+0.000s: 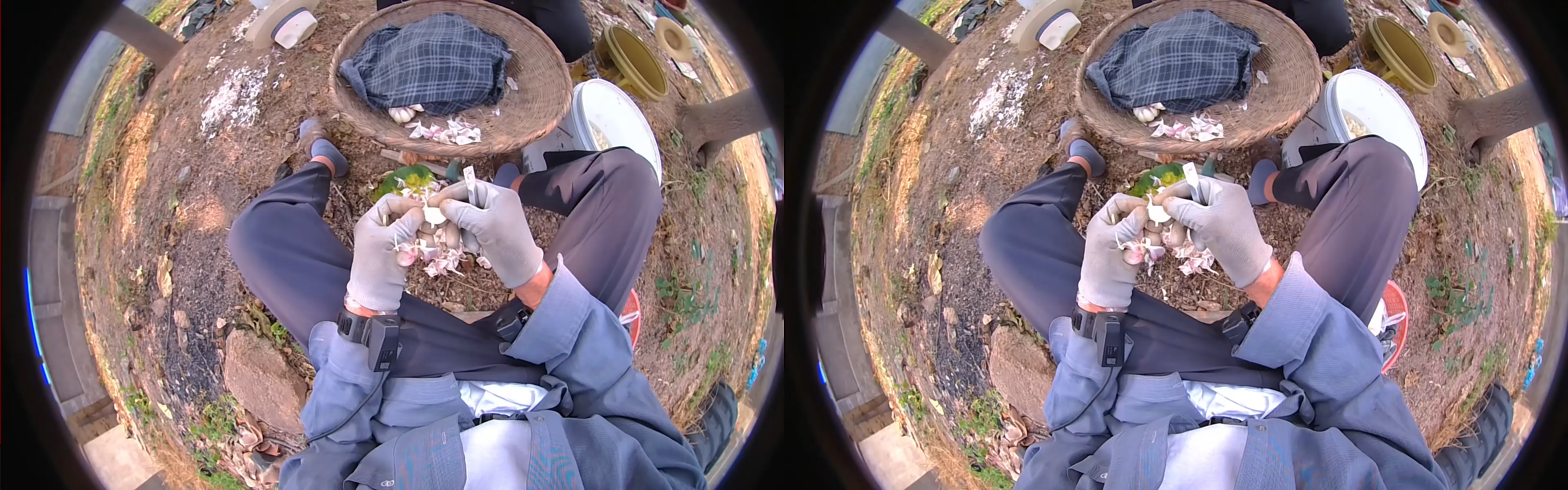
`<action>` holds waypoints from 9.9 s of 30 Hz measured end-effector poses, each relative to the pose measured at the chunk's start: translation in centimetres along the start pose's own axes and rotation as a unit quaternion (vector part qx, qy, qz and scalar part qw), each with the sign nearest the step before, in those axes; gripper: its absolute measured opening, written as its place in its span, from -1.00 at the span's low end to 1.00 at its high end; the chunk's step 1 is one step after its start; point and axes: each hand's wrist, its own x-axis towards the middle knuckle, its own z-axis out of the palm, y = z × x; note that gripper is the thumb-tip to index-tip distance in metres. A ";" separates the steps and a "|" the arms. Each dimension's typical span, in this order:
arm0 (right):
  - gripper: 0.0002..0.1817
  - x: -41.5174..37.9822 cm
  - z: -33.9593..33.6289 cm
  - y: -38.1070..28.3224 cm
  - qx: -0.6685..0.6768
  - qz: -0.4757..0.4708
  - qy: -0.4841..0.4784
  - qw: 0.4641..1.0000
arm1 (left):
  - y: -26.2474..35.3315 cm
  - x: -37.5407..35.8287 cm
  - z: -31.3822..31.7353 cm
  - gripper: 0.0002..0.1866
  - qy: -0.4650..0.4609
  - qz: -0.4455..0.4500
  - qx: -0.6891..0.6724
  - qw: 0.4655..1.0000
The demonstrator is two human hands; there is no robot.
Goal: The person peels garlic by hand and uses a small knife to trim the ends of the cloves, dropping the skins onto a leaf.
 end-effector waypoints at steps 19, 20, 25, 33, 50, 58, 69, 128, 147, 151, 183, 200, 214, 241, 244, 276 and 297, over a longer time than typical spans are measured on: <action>-0.82 -0.4 0.7 0.0 0.045 0.023 0.037 0.998 | 0.1 -0.2 2.9 -0.90 0.146 0.179 0.414 0.881; -0.84 -0.3 0.7 0.1 0.060 0.017 0.039 0.997 | 0.2 -0.3 2.9 -0.90 0.146 0.179 0.414 0.880; -0.83 -0.3 0.6 0.0 0.020 0.001 0.050 0.999 | 0.2 0.2 2.6 -0.81 0.171 0.157 0.244 0.942; -0.82 0.1 0.6 1.1 -0.108 -0.063 0.086 0.988 | 0.4 -0.5 3.0 -0.76 0.132 0.169 0.319 0.923; -0.83 -0.2 1.3 1.0 -0.051 -0.046 0.066 0.995 | 0.8 -0.2 1.8 -0.88 0.152 0.100 0.207 0.961; -0.80 0.0 -0.4 0.5 0.131 0.034 0.050 0.990 | 0.5 -0.1 1.5 -0.86 0.153 0.078 0.317 0.933; -0.65 0.8 -6.7 -6.6 0.529 -0.182 0.004 0.829 | 0.6 0.1 1.7 -0.80 0.089 0.032 0.394 0.914; -0.63 1.1 0.7 0.7 -0.251 -0.106 0.102 0.957 | -0.4 -0.1 3.0 -0.40 0.055 0.269 0.545 0.792; -0.69 1.0 0.2 1.2 -0.249 -0.094 0.053 0.962 | 0.1 -0.3 2.4 -0.59 0.078 0.236 0.460 0.852; -0.69 0.6 0.2 0.5 -0.158 -0.055 0.034 0.985 | 0.0 0.1 2.1 -0.66 0.093 0.182 0.357 0.911; -0.63 0.7 -0.7 -0.5 0.121 0.025 -0.109 0.986 | -0.5 0.9 -1.1 -0.53 -0.073 -0.023 -0.234 0.969; -0.64 0.4 -0.3 -1.4 0.096 0.021 -0.082 0.992 | 0.2 0.2 1.1 -0.65 -0.032 -0.015 -0.094 0.995; -0.76 0.9 -0.1 -0.2 -0.032 -0.046 0.043 0.998 | 0.6 0.3 1.6 -0.69 0.014 0.011 0.058 0.998; -0.35 1.8 -0.3 0.4 0.009 -0.063 0.142 0.988 | 1.0 -0.2 3.2 -0.75 0.067 0.052 0.183 0.979; -0.21 1.7 -0.5 0.2 -0.007 -0.065 0.161 0.985 | 1.0 -0.1 3.2 -0.75 0.065 0.053 0.214 0.973; -0.76 1.0 -1.3 -0.8 -0.031 -0.068 0.075 0.994 | 0.5 0.1 2.8 -0.82 0.098 0.088 0.307 0.943; -0.73 1.1 -1.7 -0.7 -0.014 -0.031 0.056 0.998 | 0.3 0.2 2.2 -0.83 0.086 0.074 0.326 0.938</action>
